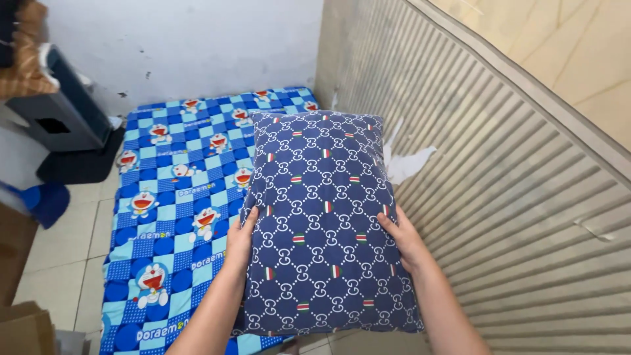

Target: Removing pillows and blankets from a closet and arranging them on a mattress on the floor.

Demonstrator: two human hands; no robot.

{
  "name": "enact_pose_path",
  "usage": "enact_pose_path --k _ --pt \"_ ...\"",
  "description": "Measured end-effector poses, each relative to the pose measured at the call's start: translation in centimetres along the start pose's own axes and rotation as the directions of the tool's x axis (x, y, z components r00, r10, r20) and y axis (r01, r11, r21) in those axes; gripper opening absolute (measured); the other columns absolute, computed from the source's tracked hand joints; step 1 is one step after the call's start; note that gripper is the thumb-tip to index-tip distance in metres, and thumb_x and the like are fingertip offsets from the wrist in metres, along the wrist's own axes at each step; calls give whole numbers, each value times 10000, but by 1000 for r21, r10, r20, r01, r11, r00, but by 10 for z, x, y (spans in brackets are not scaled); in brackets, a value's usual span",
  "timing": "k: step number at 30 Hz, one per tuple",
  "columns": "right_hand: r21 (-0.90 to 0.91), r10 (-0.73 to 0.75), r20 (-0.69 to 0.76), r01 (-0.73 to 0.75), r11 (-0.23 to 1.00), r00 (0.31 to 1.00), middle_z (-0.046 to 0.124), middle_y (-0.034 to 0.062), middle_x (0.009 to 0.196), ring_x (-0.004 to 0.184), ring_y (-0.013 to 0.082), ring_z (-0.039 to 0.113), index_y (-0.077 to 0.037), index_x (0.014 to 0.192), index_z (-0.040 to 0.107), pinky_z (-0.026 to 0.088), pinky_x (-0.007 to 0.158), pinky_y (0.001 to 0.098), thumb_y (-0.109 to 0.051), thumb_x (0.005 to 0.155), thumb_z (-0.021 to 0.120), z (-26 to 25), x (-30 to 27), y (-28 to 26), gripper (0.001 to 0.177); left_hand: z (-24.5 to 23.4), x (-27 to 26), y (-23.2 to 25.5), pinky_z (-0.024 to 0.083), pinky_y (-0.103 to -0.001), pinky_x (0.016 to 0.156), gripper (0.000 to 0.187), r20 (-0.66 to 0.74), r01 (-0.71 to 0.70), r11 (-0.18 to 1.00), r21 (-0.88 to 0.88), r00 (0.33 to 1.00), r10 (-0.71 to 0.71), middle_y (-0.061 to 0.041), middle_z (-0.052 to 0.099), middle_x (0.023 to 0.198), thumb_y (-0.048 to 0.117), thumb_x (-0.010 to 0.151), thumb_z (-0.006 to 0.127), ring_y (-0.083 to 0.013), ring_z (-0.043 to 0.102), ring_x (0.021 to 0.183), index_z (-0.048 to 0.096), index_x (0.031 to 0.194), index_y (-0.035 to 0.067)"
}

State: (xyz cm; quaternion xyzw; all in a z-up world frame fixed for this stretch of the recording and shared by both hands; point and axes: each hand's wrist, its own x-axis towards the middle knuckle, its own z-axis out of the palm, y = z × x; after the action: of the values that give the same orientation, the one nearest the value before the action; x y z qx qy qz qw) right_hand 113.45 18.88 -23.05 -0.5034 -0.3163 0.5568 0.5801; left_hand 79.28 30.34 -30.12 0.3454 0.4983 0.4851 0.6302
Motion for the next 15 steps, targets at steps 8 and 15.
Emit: enact_pose_path --k 8,15 --pt "-19 49 -114 -52 998 992 712 77 1115 895 128 698 -53 1409 519 597 735 298 -280 914 701 -12 12 3 573 22 21 -7 545 -264 569 468 38 77 997 12 996 -77 -97 750 893 418 955 649 -156 700 659 691 1171 5" --pt "-44 62 -202 -72 996 977 704 45 1204 987 106 686 -99 1475 487 580 816 276 -302 907 706 -13 36 36 642 11 63 -28 576 -262 608 537 52 144 989 46 988 -146 -108 760 931 442 944 643 -159 730 698 659 1238 -7"
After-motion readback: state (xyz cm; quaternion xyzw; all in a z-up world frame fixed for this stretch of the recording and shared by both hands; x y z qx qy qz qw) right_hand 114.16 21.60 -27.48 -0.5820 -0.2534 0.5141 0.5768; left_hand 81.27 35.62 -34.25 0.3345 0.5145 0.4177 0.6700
